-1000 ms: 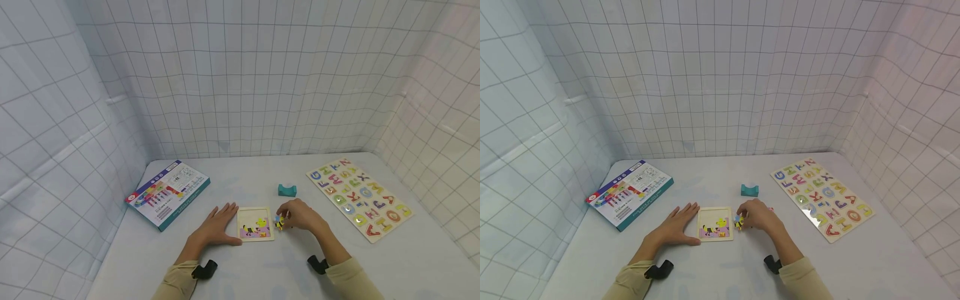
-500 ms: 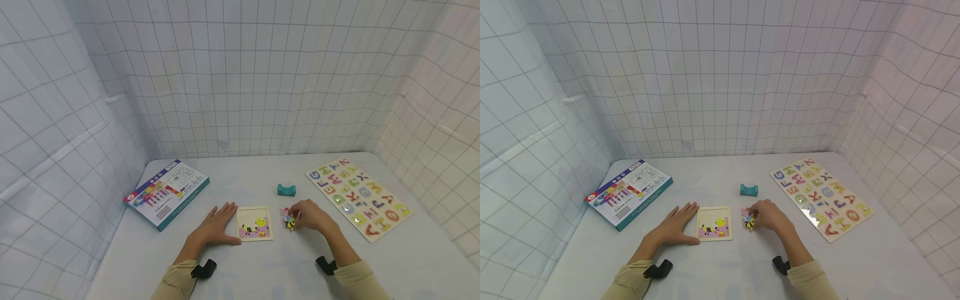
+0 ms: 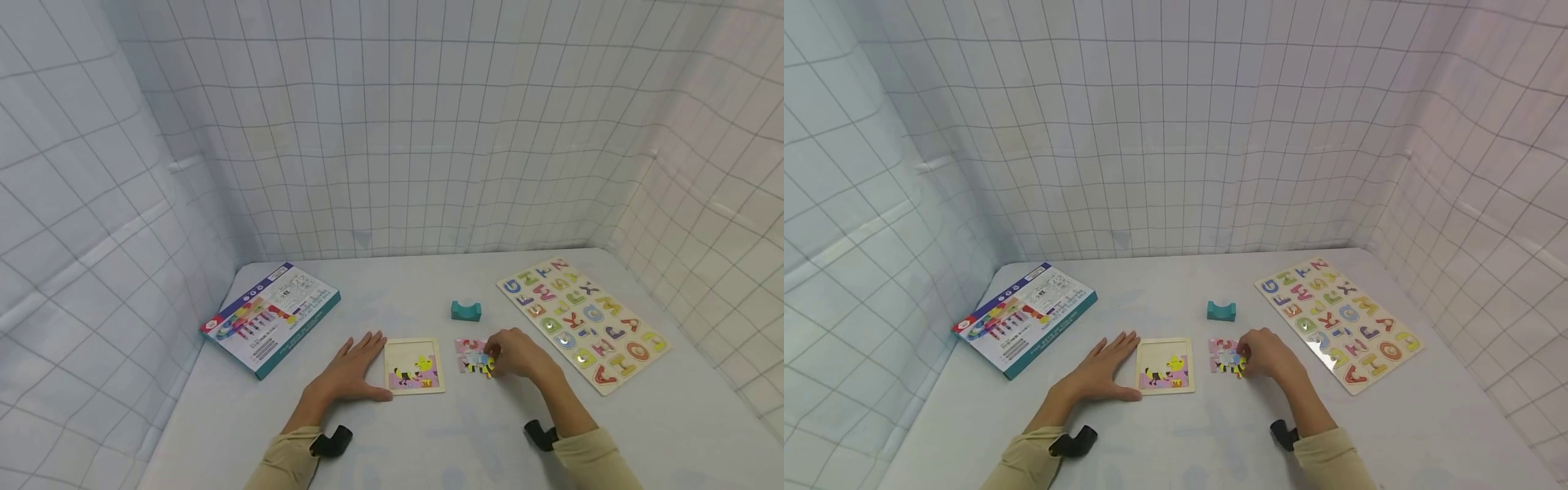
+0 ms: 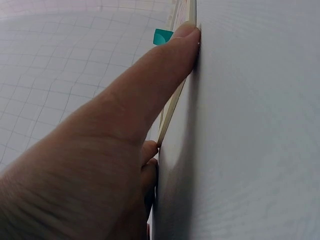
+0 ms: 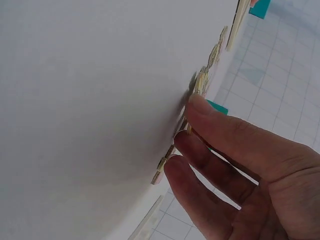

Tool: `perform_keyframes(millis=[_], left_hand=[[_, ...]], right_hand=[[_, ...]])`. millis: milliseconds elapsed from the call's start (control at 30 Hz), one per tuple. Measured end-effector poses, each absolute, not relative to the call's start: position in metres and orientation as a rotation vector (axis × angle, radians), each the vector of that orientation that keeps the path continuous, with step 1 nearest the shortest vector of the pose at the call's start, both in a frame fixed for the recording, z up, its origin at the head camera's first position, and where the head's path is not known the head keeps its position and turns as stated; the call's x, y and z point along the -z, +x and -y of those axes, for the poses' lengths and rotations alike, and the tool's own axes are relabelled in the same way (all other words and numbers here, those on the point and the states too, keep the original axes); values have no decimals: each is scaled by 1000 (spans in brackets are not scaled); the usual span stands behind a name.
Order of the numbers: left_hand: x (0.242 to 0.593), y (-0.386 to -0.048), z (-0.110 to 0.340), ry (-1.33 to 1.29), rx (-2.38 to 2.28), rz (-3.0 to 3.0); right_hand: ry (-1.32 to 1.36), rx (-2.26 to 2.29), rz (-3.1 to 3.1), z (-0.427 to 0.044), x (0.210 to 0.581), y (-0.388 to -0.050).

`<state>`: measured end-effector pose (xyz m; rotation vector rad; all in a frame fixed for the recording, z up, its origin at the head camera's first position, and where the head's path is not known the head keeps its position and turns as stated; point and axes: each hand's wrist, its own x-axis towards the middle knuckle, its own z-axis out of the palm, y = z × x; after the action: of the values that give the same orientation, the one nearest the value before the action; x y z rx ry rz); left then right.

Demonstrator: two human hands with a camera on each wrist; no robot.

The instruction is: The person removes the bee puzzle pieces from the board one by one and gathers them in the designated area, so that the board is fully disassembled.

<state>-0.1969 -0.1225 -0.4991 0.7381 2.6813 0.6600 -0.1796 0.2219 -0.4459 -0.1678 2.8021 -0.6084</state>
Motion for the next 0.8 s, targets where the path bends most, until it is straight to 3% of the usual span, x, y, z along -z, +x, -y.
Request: perform_keyframes(millis=[800], left_hand=[[500, -197, 123, 754, -653, -2687]], right_hand=[[-205, 589, -2808, -220, 449, -183]])
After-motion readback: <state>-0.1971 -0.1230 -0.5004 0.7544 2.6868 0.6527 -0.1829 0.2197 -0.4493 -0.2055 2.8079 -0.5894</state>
